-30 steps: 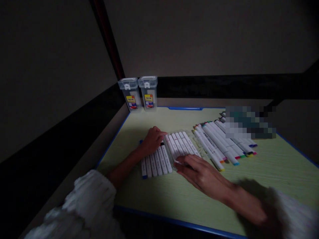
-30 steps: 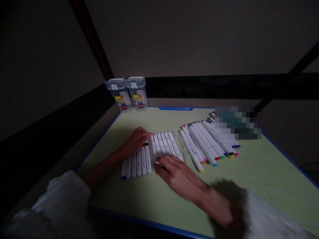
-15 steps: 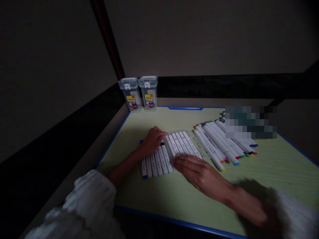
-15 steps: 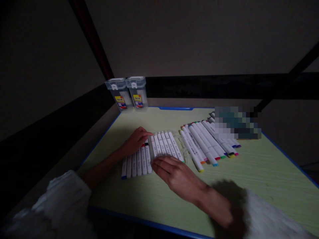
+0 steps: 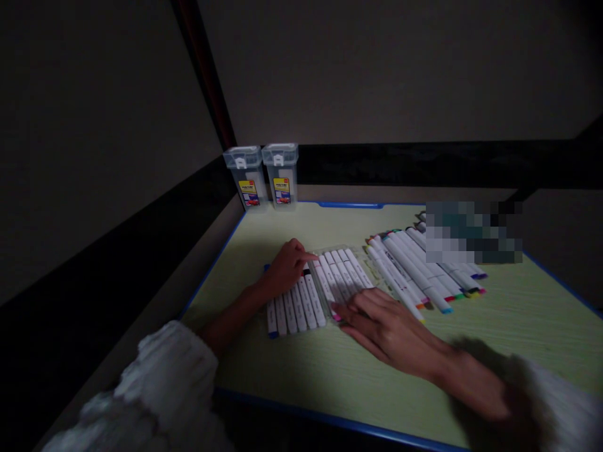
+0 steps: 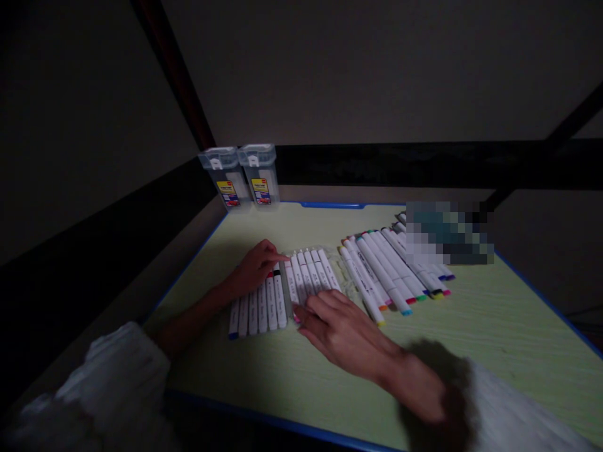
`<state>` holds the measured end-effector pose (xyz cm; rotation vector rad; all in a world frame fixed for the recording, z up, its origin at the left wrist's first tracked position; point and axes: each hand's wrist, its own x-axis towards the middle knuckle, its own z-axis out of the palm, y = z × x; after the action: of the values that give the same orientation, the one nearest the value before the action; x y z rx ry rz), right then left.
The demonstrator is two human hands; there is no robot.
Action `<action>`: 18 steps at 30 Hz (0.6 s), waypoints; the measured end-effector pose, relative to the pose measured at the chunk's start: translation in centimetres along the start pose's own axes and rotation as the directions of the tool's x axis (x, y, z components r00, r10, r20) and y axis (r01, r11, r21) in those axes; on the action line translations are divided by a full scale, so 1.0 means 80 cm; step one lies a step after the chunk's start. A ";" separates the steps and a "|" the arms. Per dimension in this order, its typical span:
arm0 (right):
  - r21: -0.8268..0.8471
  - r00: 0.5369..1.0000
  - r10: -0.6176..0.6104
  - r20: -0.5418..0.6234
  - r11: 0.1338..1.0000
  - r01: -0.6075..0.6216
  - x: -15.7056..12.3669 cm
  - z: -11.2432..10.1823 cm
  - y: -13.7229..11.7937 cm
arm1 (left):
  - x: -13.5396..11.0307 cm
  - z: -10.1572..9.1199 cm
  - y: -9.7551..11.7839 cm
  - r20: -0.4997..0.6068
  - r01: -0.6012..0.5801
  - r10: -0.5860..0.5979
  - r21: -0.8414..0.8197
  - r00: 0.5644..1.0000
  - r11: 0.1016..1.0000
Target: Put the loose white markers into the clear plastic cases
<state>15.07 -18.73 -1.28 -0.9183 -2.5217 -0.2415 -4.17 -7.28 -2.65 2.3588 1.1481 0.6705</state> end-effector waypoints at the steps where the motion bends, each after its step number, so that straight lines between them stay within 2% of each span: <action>1: -0.006 1.000 0.000 0.011 1.000 0.000 -0.001 0.000 0.001 | 0.000 -0.001 0.001 0.005 0.003 -0.003 -0.006 1.000 1.000; 11: 0.005 0.996 -0.016 0.091 1.000 0.016 0.001 -0.001 0.000 | -0.003 -0.005 0.000 0.081 -0.073 0.068 0.050 0.994 0.996; 18: -0.019 0.989 -0.019 0.146 1.000 0.022 0.000 0.006 -0.002 | -0.002 -0.011 0.000 0.109 -0.062 0.056 0.051 0.992 0.997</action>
<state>14.84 -18.72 -1.70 -0.9495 -2.6682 -0.2147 -4.75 -7.27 -1.96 2.4509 1.0663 0.5314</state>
